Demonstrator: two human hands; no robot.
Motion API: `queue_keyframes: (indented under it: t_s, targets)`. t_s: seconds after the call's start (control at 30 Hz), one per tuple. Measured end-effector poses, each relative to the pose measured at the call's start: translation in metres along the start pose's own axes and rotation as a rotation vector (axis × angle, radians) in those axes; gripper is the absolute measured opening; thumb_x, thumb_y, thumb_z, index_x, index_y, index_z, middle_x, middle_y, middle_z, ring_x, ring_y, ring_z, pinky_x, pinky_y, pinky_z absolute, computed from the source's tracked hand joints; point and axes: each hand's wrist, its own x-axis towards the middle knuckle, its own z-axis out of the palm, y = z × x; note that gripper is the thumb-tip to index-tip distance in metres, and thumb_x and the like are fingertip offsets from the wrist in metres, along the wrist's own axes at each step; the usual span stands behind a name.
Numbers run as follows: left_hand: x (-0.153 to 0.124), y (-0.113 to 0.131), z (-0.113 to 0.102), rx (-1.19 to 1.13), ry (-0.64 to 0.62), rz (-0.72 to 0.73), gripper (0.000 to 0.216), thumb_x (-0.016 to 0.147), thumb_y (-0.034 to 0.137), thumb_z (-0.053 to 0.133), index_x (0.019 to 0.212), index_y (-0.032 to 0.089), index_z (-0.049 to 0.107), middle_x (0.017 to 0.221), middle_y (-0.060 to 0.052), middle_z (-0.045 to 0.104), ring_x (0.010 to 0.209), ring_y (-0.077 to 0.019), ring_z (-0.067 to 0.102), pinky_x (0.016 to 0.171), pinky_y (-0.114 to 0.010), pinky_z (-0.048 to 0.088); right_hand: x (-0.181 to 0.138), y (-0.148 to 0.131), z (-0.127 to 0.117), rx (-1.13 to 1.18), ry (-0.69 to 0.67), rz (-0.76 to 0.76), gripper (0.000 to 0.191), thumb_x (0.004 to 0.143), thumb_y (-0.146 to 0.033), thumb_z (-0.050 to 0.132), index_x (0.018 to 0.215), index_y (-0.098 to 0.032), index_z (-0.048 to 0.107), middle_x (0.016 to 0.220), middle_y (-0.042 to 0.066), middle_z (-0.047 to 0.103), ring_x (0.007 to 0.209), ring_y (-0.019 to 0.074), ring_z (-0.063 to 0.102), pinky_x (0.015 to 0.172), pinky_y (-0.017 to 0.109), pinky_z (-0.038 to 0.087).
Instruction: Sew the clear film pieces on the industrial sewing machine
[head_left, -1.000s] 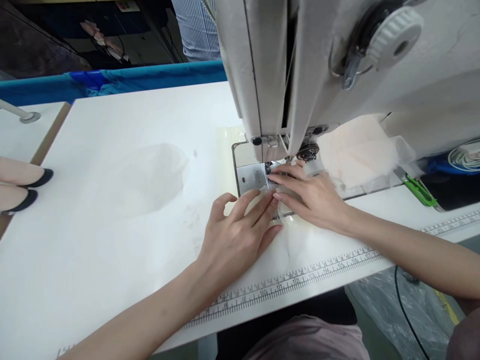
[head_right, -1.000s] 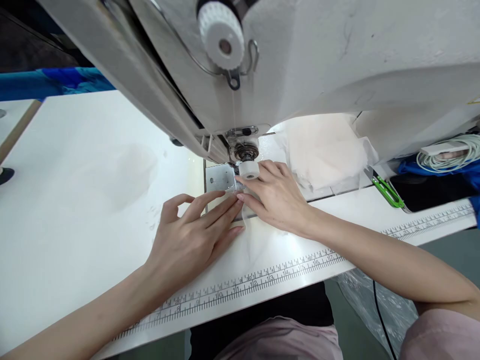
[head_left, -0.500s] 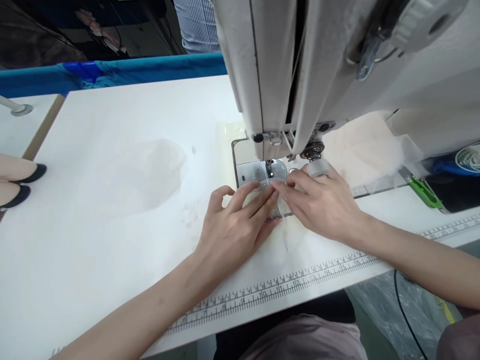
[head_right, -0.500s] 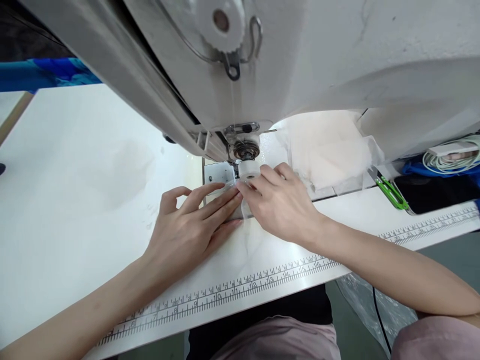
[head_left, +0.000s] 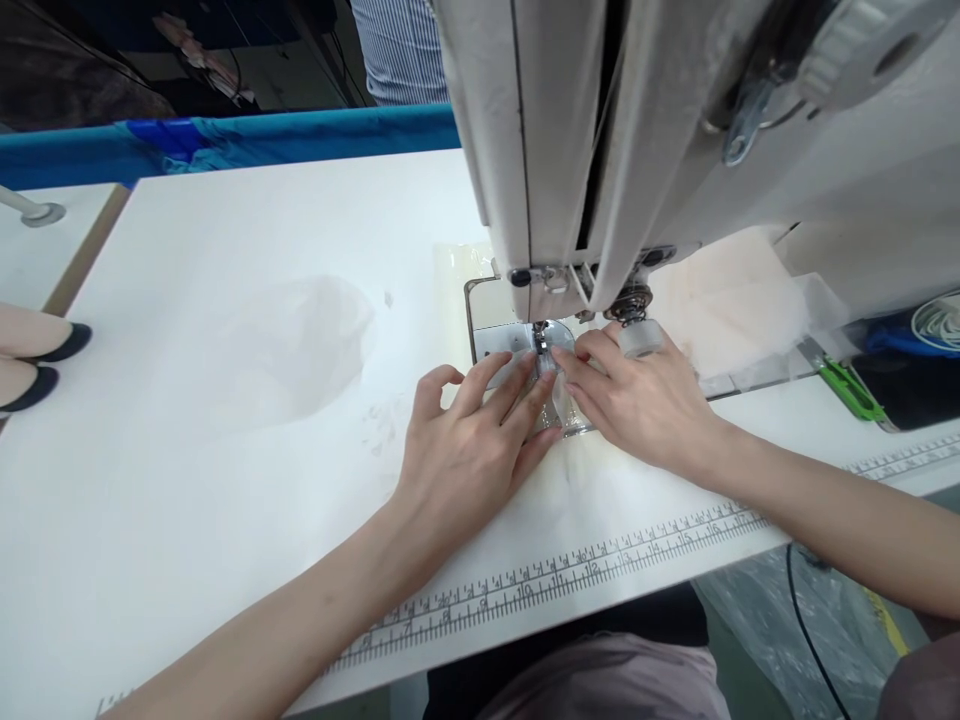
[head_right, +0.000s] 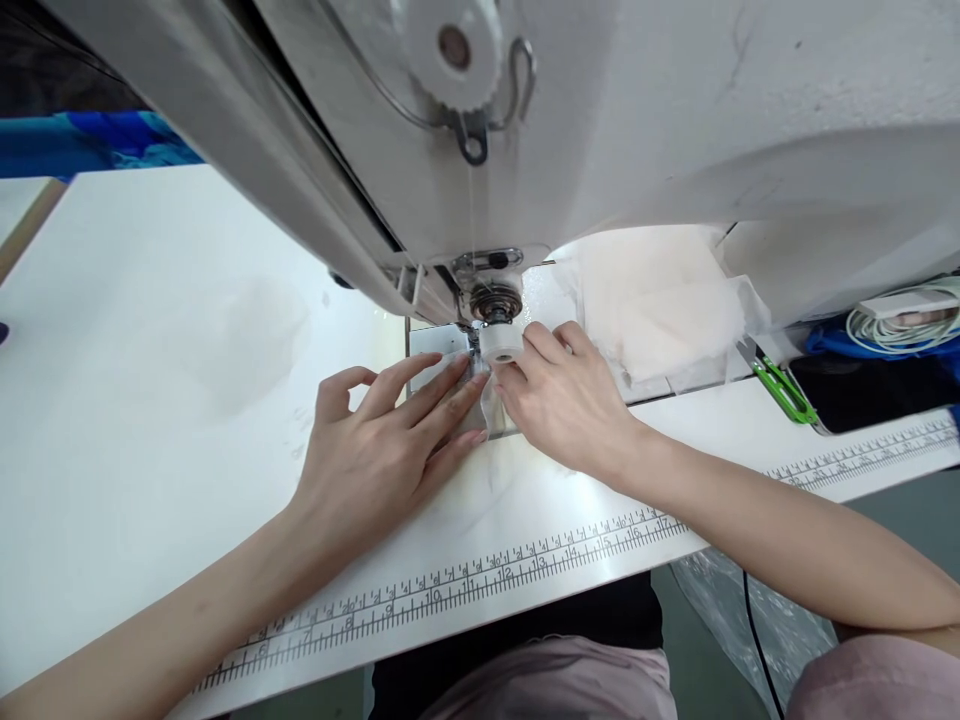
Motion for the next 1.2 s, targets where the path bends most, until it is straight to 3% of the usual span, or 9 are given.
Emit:
queue_keyframes:
  t_s: [0.4, 0.9, 1.07, 1.13, 1.2]
  targets:
    - [0.000, 0.003, 0.001, 0.068, 0.012, 0.005, 0.037, 0.096, 0.033, 0.048, 0.129, 0.018, 0.057, 0.129, -0.009, 0.063, 0.121, -0.0254, 0.056, 0.087, -0.045, 0.037, 0.000, 0.001, 0.003, -0.021, 0.035, 0.014, 0.029, 0.098, -0.024, 0.043, 0.112, -0.016, 0.067, 0.110, 0.008, 0.066, 0.101, 0.0228, 0.053, 0.083, 0.038, 0.031]
    - [0.004, -0.003, 0.009, -0.013, 0.024, -0.034, 0.037, 0.096, 0.033, 0.047, 0.129, 0.018, 0.057, 0.130, -0.010, 0.062, 0.117, -0.0278, 0.058, 0.087, -0.049, 0.041, 0.003, 0.005, 0.004, 0.006, -0.032, 0.052, 0.035, 0.100, -0.028, 0.038, 0.122, -0.017, 0.062, 0.119, 0.013, 0.061, 0.110, 0.0257, 0.052, 0.090, 0.041, 0.032]
    - [0.003, -0.005, 0.002, -0.048, 0.063, 0.001, 0.033, 0.095, 0.030, 0.050, 0.124, 0.016, 0.058, 0.124, -0.011, 0.066, 0.119, -0.0273, 0.057, 0.098, -0.048, 0.041, 0.001, 0.012, -0.008, 0.050, 0.004, 0.018, 0.031, 0.097, -0.016, 0.041, 0.113, -0.016, 0.067, 0.110, 0.008, 0.067, 0.102, 0.0224, 0.056, 0.088, 0.039, 0.035]
    - [0.000, -0.003, -0.012, -0.148, 0.016, -0.002, 0.030, 0.093, 0.031, 0.053, 0.117, 0.015, 0.059, 0.117, -0.011, 0.067, 0.110, -0.0257, 0.061, 0.091, -0.042, 0.048, 0.000, 0.016, -0.019, 0.179, -0.028, -0.009, 0.026, 0.094, -0.016, 0.047, 0.107, -0.018, 0.069, 0.105, 0.004, 0.068, 0.094, 0.0197, 0.058, 0.082, 0.036, 0.039]
    - [-0.004, 0.003, -0.027, -0.277, -0.128, -0.002, 0.033, 0.087, 0.037, 0.060, 0.110, 0.014, 0.059, 0.109, -0.011, 0.066, 0.096, -0.0243, 0.062, 0.072, -0.035, 0.054, -0.002, 0.021, -0.032, 0.388, -0.152, -0.040, 0.016, 0.090, -0.025, 0.059, 0.101, -0.021, 0.070, 0.107, 0.001, 0.066, 0.085, 0.0162, 0.059, 0.072, 0.032, 0.041]
